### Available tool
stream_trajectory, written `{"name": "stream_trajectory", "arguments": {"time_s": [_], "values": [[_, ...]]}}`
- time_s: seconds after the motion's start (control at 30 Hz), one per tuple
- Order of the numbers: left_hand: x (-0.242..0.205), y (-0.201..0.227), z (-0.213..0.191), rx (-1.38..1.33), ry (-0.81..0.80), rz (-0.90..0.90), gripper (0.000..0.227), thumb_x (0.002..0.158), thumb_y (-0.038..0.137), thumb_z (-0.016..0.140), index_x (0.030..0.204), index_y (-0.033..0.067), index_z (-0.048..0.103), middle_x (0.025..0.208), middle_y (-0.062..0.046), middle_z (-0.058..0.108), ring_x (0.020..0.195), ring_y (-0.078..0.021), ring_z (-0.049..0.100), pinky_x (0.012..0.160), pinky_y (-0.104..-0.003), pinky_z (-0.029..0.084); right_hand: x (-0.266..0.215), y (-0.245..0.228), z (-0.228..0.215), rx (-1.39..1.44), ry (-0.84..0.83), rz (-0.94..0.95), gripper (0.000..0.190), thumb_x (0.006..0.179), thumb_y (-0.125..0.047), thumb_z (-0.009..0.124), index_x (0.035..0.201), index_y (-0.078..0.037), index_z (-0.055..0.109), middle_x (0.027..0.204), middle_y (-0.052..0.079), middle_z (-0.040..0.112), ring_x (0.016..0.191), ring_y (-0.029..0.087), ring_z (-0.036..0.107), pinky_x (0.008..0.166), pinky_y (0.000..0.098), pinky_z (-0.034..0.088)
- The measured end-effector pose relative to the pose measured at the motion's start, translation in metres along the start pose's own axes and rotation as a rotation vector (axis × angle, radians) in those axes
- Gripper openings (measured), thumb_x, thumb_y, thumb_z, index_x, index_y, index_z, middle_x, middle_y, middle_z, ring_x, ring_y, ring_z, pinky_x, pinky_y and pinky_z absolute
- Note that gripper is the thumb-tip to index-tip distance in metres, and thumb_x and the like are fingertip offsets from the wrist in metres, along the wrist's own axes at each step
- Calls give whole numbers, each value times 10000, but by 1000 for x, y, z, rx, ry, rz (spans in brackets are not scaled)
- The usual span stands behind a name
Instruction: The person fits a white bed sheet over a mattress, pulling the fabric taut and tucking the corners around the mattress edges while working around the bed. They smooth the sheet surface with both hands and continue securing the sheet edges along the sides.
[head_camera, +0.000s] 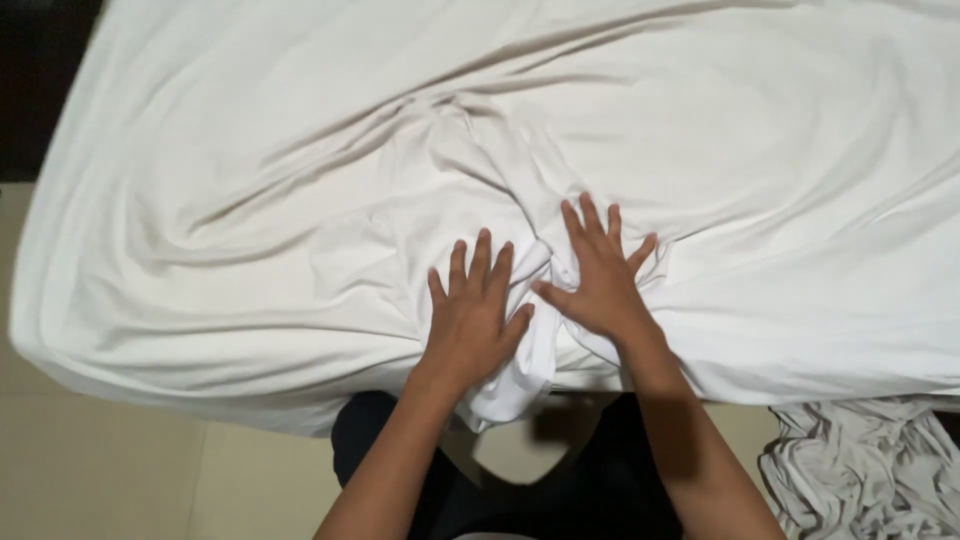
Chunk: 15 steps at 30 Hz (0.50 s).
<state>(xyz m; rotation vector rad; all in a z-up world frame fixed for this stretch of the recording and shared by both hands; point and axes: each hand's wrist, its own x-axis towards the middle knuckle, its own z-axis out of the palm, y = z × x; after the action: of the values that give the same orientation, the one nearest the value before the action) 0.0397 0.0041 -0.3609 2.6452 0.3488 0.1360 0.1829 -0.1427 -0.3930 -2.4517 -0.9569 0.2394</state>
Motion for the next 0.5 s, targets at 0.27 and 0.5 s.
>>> {"name": "stream_trajectory", "arguments": {"time_s": [0.27,0.5], "values": [[14,-26,31,116,231,119,619,947,324,604,1494,65,479,1631,-201,319,1523,-408,227,1166,-691,131,9,22,9,94,109,-70,1067,748,-425,808,1634,-191,261,1725,87,211,1603,382,76,1154,706,-136],[2,-31,32,19,304,147,479,902,116,624,1378,71,603,1570,-114,488,1503,-345,347,1208,-637,183,-11,7,-8,88,116,-156,1109,717,-418,824,1637,-162,260,1737,137,192,1613,357,111,1232,636,-32]]}}
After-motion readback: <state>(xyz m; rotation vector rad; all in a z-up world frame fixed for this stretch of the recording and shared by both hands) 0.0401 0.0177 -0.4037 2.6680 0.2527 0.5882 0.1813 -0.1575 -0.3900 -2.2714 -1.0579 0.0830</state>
